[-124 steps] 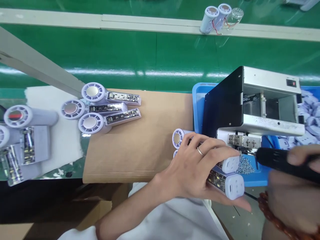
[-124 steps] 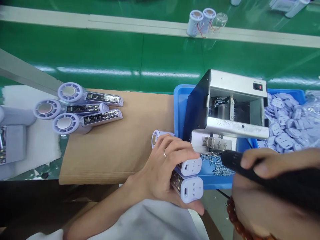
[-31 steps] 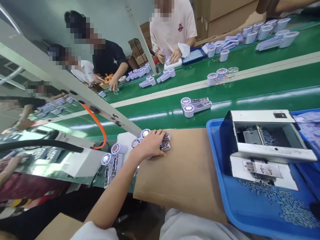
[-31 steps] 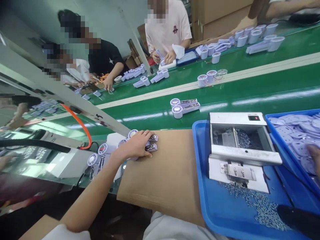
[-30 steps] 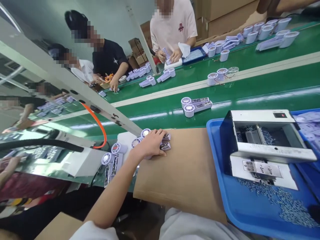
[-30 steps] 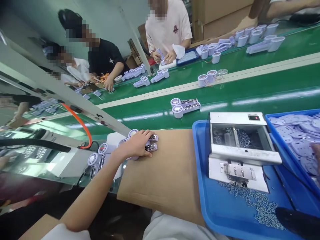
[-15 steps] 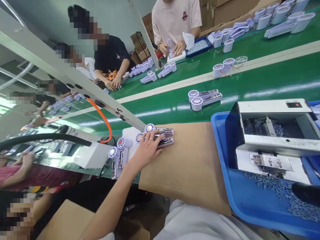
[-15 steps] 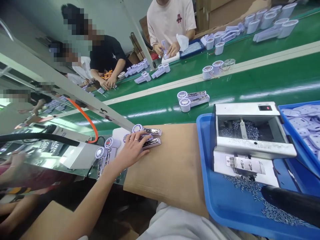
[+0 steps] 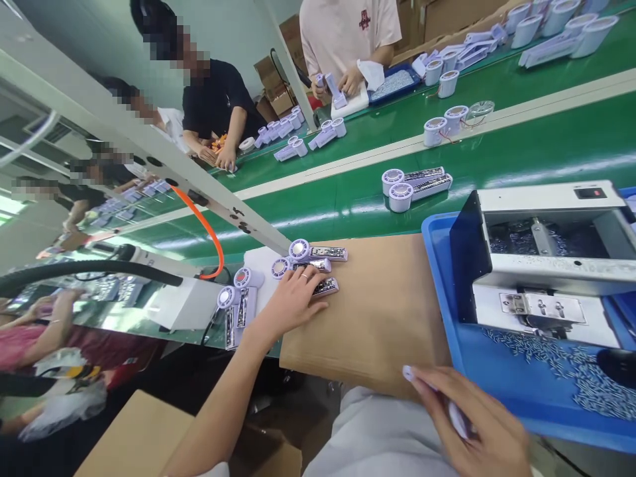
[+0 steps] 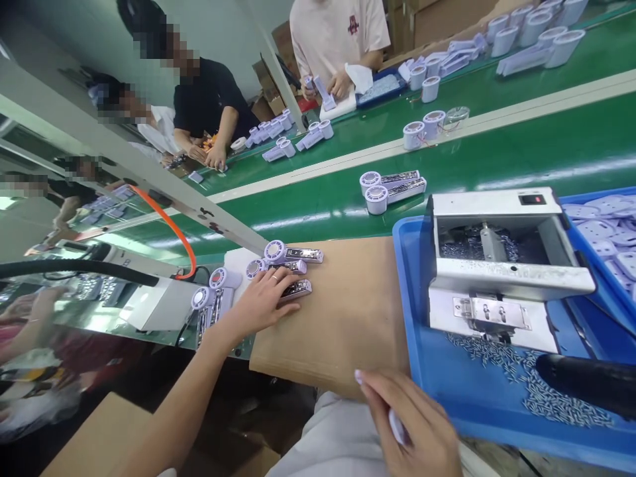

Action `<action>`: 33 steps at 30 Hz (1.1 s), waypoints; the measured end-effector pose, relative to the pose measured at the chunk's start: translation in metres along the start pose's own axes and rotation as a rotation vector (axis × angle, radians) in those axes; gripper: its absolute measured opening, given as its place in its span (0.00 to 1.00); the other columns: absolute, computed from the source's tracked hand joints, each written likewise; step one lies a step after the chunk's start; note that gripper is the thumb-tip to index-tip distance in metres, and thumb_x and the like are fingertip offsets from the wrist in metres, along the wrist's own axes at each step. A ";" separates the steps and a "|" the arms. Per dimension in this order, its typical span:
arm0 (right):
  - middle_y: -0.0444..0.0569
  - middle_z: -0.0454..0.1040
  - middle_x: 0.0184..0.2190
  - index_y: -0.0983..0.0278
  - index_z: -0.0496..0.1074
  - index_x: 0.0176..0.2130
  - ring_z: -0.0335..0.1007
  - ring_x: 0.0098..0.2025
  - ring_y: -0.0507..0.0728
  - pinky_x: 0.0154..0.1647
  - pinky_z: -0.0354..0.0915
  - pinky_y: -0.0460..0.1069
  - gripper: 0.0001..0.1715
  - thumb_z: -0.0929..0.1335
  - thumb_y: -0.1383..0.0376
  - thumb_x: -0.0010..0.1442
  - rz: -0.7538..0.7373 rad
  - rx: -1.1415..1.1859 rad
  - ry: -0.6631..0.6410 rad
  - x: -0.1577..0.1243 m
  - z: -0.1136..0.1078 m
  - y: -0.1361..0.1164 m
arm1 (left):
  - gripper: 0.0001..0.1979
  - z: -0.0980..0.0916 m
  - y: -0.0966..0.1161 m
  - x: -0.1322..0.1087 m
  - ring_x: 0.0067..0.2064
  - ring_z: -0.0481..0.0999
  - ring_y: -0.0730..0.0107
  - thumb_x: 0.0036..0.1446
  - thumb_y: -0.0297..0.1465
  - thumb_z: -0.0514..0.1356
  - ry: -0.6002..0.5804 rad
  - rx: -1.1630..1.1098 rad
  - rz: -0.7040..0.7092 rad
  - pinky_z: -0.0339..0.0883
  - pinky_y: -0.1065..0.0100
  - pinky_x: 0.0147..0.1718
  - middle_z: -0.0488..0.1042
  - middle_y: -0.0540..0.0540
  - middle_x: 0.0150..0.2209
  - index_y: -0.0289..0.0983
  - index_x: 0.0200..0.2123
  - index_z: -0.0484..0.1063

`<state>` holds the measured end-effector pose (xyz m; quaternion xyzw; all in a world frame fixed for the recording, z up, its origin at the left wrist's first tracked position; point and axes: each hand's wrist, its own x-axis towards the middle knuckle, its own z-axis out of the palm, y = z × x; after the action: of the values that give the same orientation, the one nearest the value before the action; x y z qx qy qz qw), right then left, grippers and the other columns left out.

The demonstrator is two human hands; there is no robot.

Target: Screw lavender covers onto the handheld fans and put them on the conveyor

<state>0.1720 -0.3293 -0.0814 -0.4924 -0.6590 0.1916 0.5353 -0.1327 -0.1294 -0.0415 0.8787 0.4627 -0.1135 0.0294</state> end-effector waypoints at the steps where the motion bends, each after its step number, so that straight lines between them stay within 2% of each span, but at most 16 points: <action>1: 0.44 0.78 0.51 0.61 0.74 0.61 0.80 0.48 0.50 0.57 0.75 0.42 0.11 0.66 0.74 0.89 -0.061 0.072 -0.048 0.009 0.008 0.005 | 0.18 0.000 0.001 0.002 0.61 0.81 0.41 0.75 0.38 0.66 -0.008 -0.008 0.019 0.74 0.46 0.61 0.81 0.35 0.62 0.41 0.64 0.78; 5: 0.43 0.77 0.51 0.59 0.74 0.61 0.79 0.50 0.48 0.57 0.73 0.38 0.09 0.63 0.67 0.93 -0.026 0.154 -0.137 0.029 0.028 0.019 | 0.14 -0.003 0.017 0.018 0.62 0.82 0.45 0.76 0.39 0.66 -0.022 -0.042 0.088 0.73 0.50 0.62 0.83 0.38 0.61 0.44 0.61 0.80; 8: 0.42 0.76 0.49 0.59 0.75 0.60 0.79 0.48 0.47 0.55 0.72 0.35 0.07 0.65 0.66 0.93 0.042 0.218 -0.125 0.027 0.031 0.025 | 0.23 -0.014 0.026 0.038 0.68 0.77 0.40 0.76 0.44 0.65 0.010 -0.061 0.080 0.70 0.45 0.68 0.79 0.34 0.68 0.42 0.67 0.76; 10: 0.43 0.76 0.49 0.59 0.75 0.60 0.78 0.47 0.47 0.54 0.71 0.34 0.07 0.67 0.67 0.92 0.073 0.245 -0.124 0.024 0.030 0.029 | 0.26 -0.025 0.021 0.056 0.72 0.73 0.40 0.80 0.45 0.60 0.028 -0.077 0.055 0.68 0.43 0.71 0.73 0.34 0.74 0.42 0.73 0.71; 12: 0.43 0.76 0.49 0.60 0.76 0.60 0.77 0.47 0.46 0.54 0.70 0.33 0.07 0.67 0.68 0.91 0.098 0.261 -0.119 0.023 0.028 0.030 | 0.25 -0.037 0.007 0.077 0.74 0.72 0.43 0.82 0.42 0.56 0.008 -0.084 0.032 0.68 0.42 0.73 0.70 0.35 0.77 0.41 0.74 0.69; 16: 0.40 0.76 0.48 0.60 0.76 0.58 0.74 0.44 0.45 0.52 0.67 0.31 0.06 0.68 0.68 0.91 0.153 0.280 -0.081 0.026 0.026 0.028 | 0.21 -0.051 -0.021 0.114 0.63 0.82 0.50 0.76 0.42 0.68 -0.187 -0.063 0.072 0.76 0.42 0.67 0.81 0.37 0.64 0.37 0.63 0.79; 18: 0.39 0.76 0.47 0.60 0.77 0.57 0.73 0.42 0.45 0.51 0.67 0.30 0.06 0.68 0.67 0.91 0.167 0.286 -0.061 0.028 0.026 0.027 | 0.20 -0.054 -0.021 0.127 0.60 0.84 0.53 0.76 0.44 0.69 -0.251 -0.060 0.124 0.79 0.45 0.64 0.83 0.39 0.61 0.37 0.61 0.81; 19: 0.39 0.76 0.46 0.60 0.77 0.56 0.73 0.41 0.45 0.50 0.67 0.30 0.06 0.69 0.67 0.91 0.178 0.289 -0.048 0.029 0.026 0.026 | 0.21 -0.054 -0.017 0.131 0.60 0.84 0.53 0.77 0.44 0.67 -0.258 -0.059 0.149 0.79 0.45 0.64 0.82 0.38 0.63 0.37 0.63 0.80; 22: 0.39 0.76 0.46 0.60 0.78 0.56 0.72 0.40 0.46 0.49 0.67 0.31 0.06 0.69 0.67 0.91 0.217 0.297 -0.014 0.028 0.026 0.026 | 0.23 -0.056 0.003 0.132 0.63 0.83 0.51 0.82 0.44 0.59 -0.253 -0.056 0.235 0.76 0.48 0.65 0.80 0.38 0.68 0.41 0.71 0.76; 24: 0.39 0.76 0.46 0.60 0.77 0.56 0.72 0.40 0.45 0.48 0.67 0.31 0.06 0.69 0.68 0.90 0.222 0.307 -0.011 0.028 0.025 0.025 | 0.24 -0.056 0.014 0.126 0.65 0.82 0.49 0.81 0.48 0.57 -0.264 -0.044 0.299 0.72 0.50 0.67 0.79 0.41 0.70 0.47 0.71 0.76; 26: 0.39 0.76 0.46 0.60 0.77 0.56 0.72 0.41 0.45 0.48 0.67 0.31 0.07 0.68 0.69 0.89 0.210 0.317 -0.024 0.028 0.023 0.025 | 0.31 -0.053 0.019 0.118 0.68 0.79 0.43 0.73 0.56 0.64 -0.274 -0.016 0.350 0.66 0.47 0.72 0.78 0.41 0.72 0.50 0.71 0.76; 29: 0.38 0.76 0.45 0.60 0.78 0.56 0.72 0.41 0.45 0.49 0.66 0.31 0.08 0.68 0.70 0.89 0.211 0.332 -0.025 0.031 0.023 0.024 | 0.51 -0.044 0.018 0.108 0.72 0.73 0.30 0.55 0.59 0.78 -0.266 0.054 0.364 0.54 0.35 0.78 0.75 0.31 0.72 0.42 0.75 0.70; 31: 0.38 0.76 0.45 0.60 0.78 0.55 0.72 0.41 0.45 0.49 0.66 0.31 0.08 0.68 0.69 0.89 0.221 0.340 -0.013 0.031 0.023 0.023 | 0.54 -0.037 0.018 0.104 0.72 0.72 0.29 0.52 0.54 0.81 -0.261 0.092 0.371 0.52 0.34 0.77 0.75 0.27 0.69 0.37 0.74 0.68; 33: 0.38 0.76 0.44 0.60 0.79 0.54 0.72 0.39 0.44 0.47 0.66 0.30 0.07 0.69 0.68 0.89 0.241 0.347 -0.002 0.030 0.024 0.023 | 0.50 -0.034 0.020 0.102 0.70 0.74 0.33 0.52 0.48 0.82 -0.265 0.105 0.403 0.57 0.41 0.75 0.76 0.29 0.66 0.35 0.70 0.68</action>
<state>0.1628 -0.2873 -0.0924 -0.4680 -0.5530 0.3651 0.5848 -0.0545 -0.0536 -0.0330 0.9310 0.2636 -0.2435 0.0663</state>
